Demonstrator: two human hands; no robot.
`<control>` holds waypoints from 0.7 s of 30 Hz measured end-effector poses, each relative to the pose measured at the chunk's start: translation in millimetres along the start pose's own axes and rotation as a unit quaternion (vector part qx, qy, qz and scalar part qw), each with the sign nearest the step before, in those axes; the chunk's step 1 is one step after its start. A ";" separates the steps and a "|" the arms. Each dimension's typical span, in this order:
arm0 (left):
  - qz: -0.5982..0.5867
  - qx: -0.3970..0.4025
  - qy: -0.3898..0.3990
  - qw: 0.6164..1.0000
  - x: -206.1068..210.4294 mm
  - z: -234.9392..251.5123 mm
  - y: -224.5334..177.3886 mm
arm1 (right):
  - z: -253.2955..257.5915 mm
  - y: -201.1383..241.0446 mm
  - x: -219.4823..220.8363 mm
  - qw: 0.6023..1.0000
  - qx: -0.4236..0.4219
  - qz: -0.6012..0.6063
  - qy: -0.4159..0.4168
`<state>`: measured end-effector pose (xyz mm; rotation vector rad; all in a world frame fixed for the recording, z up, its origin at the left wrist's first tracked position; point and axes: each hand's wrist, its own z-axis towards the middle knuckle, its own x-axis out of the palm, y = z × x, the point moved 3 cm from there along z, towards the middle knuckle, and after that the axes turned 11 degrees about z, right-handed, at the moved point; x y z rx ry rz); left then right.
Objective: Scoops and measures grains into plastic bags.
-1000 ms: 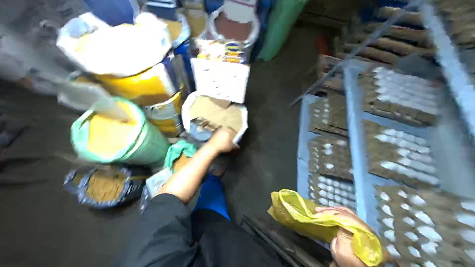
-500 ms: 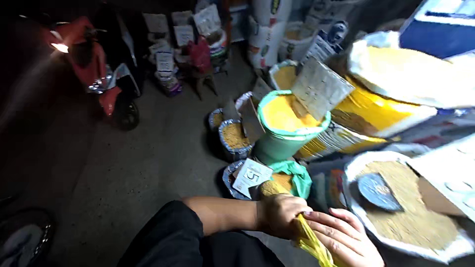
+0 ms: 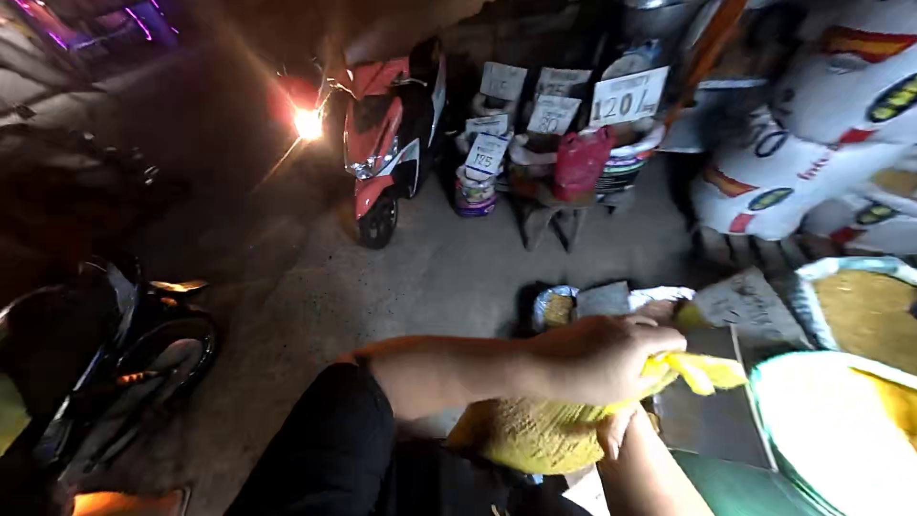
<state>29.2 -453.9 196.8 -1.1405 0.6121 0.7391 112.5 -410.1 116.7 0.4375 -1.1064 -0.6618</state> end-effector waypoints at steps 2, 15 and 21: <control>0.019 -0.034 0.017 0.999 -16.7 24.3 41.9 | 44.9 -6.0 -29.1 0.996 0.067 -0.054 0.024; 0.166 -0.014 -0.030 0.986 -101.9 209.6 357.0 | 246.9 6.0 -296.8 0.981 0.138 0.102 0.092; 0.242 0.113 0.280 0.922 -202.2 257.1 385.3 | 345.6 71.3 -372.4 0.982 0.183 0.011 0.040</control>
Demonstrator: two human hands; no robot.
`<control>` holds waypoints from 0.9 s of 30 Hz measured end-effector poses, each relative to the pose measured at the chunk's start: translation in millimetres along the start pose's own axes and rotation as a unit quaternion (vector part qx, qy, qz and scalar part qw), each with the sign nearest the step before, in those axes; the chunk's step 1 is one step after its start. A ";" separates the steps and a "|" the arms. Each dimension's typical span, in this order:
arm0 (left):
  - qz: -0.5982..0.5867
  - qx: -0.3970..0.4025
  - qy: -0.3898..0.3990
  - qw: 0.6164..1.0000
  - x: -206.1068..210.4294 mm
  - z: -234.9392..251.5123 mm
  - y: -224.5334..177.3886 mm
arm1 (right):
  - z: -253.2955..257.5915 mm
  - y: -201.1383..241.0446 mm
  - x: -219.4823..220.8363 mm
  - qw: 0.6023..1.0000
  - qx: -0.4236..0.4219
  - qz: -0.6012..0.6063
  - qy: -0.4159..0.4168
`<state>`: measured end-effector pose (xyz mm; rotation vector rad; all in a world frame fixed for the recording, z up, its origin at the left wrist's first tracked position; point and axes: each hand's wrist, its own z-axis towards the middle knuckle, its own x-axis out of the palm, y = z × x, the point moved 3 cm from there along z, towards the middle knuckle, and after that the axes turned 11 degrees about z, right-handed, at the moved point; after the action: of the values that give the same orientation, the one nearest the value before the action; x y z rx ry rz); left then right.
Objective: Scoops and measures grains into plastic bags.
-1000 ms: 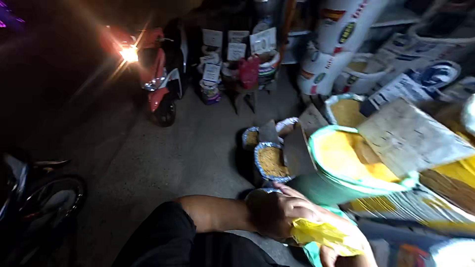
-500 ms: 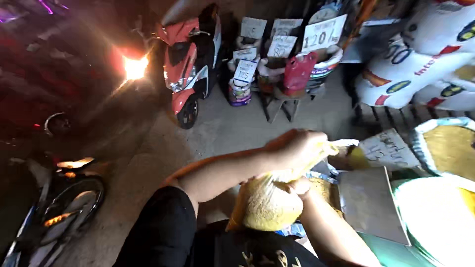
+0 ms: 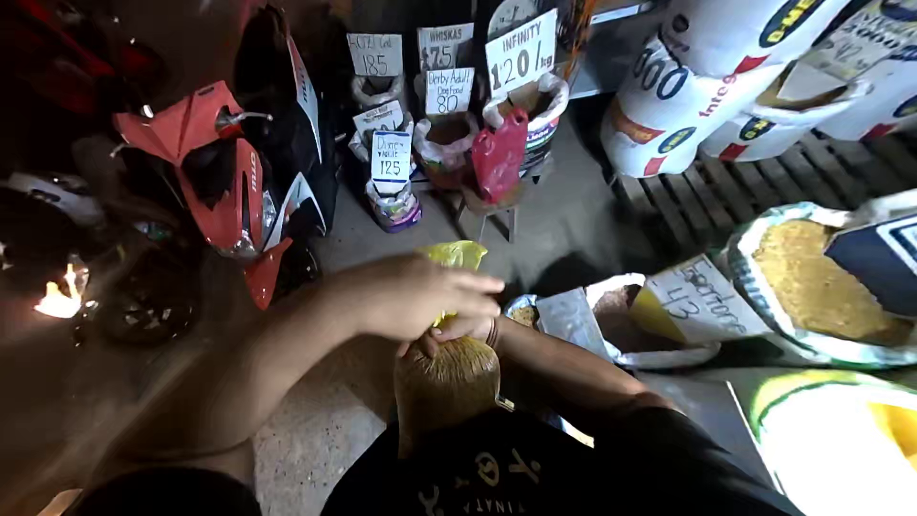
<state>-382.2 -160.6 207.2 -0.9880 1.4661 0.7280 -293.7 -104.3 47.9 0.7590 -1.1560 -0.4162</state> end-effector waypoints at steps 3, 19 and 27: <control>0.045 -0.039 0.211 0.976 19.4 10.7 51.5 | 27.5 38.7 -38.7 1.000 -0.004 -0.024 0.008; -0.327 -0.167 -0.520 0.771 -33.5 52.1 367.6 | 215.1 358.4 -175.6 0.607 -0.285 -0.690 -0.274; -0.710 0.303 -0.374 0.514 -79.4 239.0 374.0 | 158.9 480.7 -144.8 0.707 -0.390 -0.573 -0.139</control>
<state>-605.9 230.8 215.3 -0.7727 -0.2064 -0.5871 -533.4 269.3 331.2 0.5605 -0.4991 -1.9959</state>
